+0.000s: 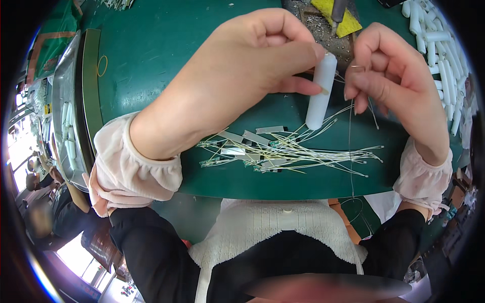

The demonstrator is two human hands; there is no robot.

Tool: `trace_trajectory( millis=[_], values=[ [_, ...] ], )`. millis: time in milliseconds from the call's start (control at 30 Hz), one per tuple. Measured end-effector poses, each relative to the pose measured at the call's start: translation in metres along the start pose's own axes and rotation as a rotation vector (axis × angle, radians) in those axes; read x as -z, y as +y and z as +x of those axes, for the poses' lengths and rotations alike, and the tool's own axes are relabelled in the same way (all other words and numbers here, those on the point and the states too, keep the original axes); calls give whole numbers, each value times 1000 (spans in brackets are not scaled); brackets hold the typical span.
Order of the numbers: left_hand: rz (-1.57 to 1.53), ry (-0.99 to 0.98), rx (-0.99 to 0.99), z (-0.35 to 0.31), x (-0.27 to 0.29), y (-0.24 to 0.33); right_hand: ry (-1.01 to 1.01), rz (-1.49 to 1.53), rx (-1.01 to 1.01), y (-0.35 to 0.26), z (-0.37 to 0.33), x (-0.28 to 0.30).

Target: Assemble electronic components by threading and connecting thin wires to plastic housings.

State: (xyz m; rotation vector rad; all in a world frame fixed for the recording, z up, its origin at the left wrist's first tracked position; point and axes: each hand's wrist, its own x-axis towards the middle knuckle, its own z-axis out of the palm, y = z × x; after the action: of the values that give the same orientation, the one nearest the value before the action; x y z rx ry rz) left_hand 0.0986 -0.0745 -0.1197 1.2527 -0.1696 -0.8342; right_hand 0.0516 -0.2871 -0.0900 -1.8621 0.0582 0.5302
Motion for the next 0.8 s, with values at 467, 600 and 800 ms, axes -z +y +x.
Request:
trace_trajectory(
  millis=[467, 600, 800],
  values=[
    [-186, -19, 111, 2, 6, 13, 96, -44, 261, 7, 9, -11],
    [-188, -25, 69, 3, 6, 13, 130, -57, 309, 9, 11, -12],
    [-219, -39, 42, 4, 8, 13, 184, -7, 276, -2, 9, -17]
  ],
)
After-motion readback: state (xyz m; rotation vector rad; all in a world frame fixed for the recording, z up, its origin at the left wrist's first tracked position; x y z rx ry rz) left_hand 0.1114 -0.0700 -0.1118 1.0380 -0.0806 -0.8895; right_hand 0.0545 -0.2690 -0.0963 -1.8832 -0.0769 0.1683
